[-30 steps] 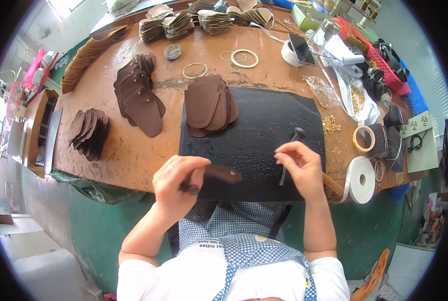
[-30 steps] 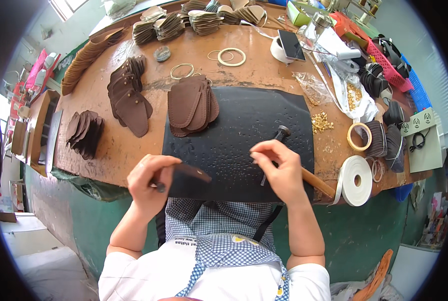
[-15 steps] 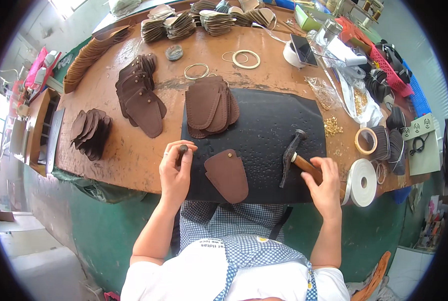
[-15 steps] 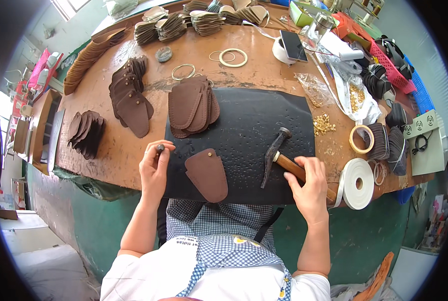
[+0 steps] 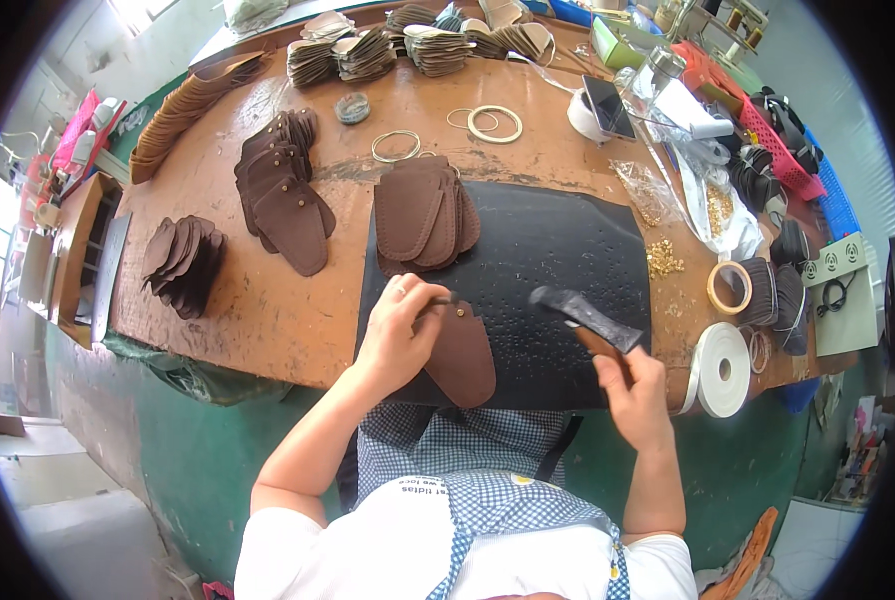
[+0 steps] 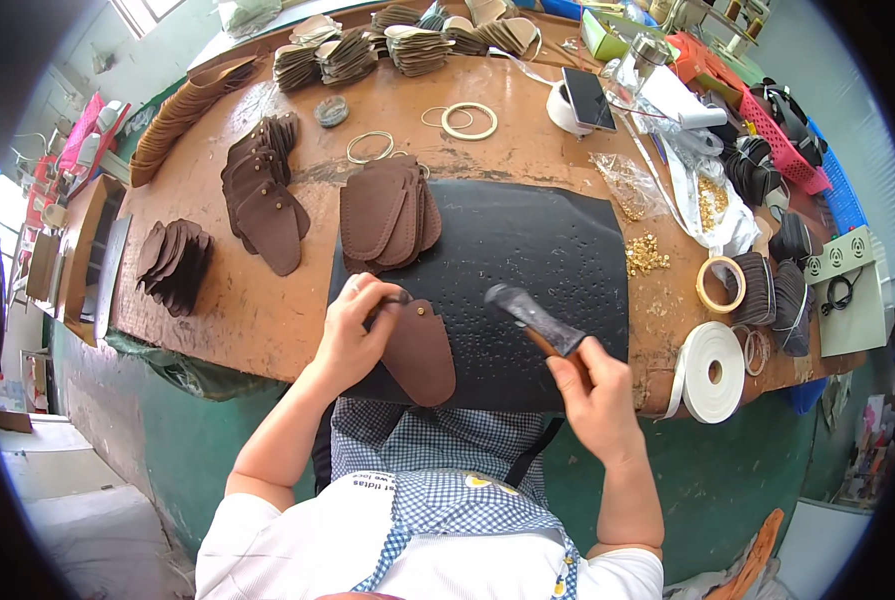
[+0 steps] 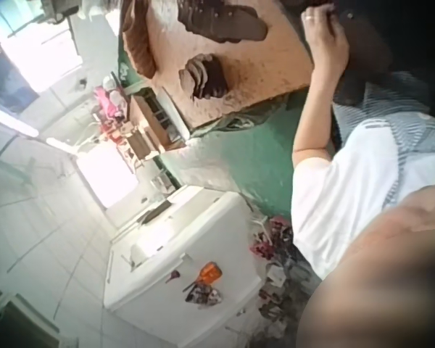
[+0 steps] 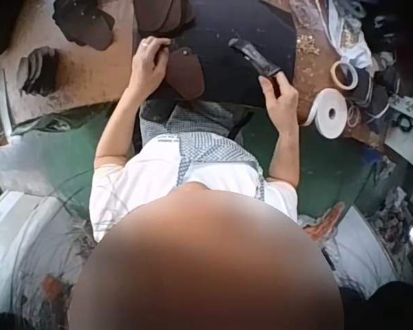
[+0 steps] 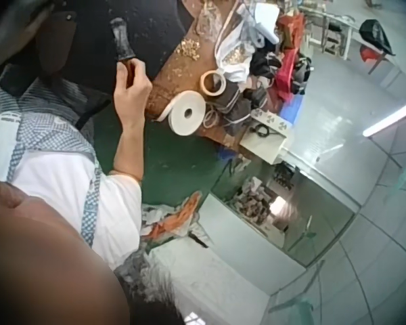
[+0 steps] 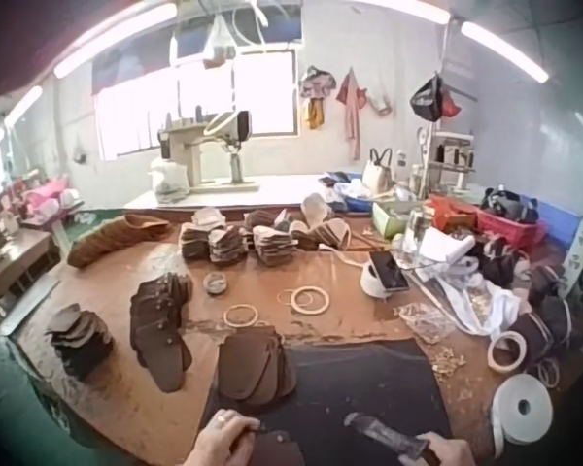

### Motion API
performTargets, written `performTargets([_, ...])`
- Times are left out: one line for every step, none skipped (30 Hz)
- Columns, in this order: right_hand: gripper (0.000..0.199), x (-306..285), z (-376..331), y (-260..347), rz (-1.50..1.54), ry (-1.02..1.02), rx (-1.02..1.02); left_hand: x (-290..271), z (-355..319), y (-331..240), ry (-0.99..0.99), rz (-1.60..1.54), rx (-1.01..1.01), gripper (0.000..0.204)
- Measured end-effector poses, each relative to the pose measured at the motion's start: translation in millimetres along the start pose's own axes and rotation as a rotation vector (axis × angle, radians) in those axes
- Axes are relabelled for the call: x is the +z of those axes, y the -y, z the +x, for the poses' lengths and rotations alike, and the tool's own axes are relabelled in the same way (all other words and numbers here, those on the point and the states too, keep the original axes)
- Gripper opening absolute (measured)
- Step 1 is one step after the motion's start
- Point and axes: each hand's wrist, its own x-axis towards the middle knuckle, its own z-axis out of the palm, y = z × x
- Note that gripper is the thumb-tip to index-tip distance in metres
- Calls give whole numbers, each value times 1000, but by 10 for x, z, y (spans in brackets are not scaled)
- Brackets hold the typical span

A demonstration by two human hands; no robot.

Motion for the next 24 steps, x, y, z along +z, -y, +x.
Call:
performTargets([15,48,-20,-13,31,50,-5,31,23,16,42,-24,1,18])
performTargets([15,93,-32,-16,63,101,-11,51,35,42,46,-26,3,18])
performTargets([15,137,-19,56,87,145,-30,71,38,74,97,-47,-30,20])
performTargets([17,184,-13,80,101,183,-28,89,37,104,148,-67,-64,22])
performTargets([18,233,8,108,58,183,-85,104,34,129,159,-78,-96,22])
performTargets([19,270,42,133,15,183,-145,108,39,135,164,-80,-95,22])
performTargets([21,287,66,140,-13,220,-116,109,41,139,166,-81,-102,22])
performTargets([21,310,83,121,-12,220,-112,111,43,143,167,-82,-109,22])
performTargets([19,342,108,88,-5,206,-150,116,47,150,166,-81,-111,22])
performTargets([18,360,124,71,1,192,-189,127,54,161,166,-94,-110,22])
performTargets([18,356,132,78,2,195,-189,133,62,168,165,-107,-109,23])
performTargets([18,347,139,86,-2,205,-170,128,66,165,163,-105,-114,23])
performTargets([18,343,147,90,-7,214,-151,116,75,153,169,-98,-119,24])
performTargets([18,346,153,89,-5,219,-151,112,77,145,175,-90,-122,24])
performTargets([18,350,148,89,-15,214,-159,116,72,143,176,-89,-125,24])
performTargets([18,354,145,87,-24,209,-167,123,65,139,168,-77,-135,25])
performTargets([18,358,143,82,-22,211,-166,132,59,132,160,-64,-145,26])
performTargets([18,363,141,77,-24,204,-170,144,52,121,162,-63,-146,26])
performTargets([18,367,141,73,-26,197,-175,158,39,105,134,-53,-160,26])
performTargets([18,362,144,77,-24,197,-173,174,26,89,106,-44,-173,26])
performTargets([20,342,145,90,-62,225,-157,197,5,76,106,-43,-175,26])
performTargets([22,329,146,98,-99,253,-142,225,-19,70,61,-49,-186,25])
performTargets([22,330,146,96,-99,254,-143,245,-35,59,16,-54,-197,25])
performTargets([22,334,145,88,-101,246,-156,261,-43,38,14,-53,-198,25])
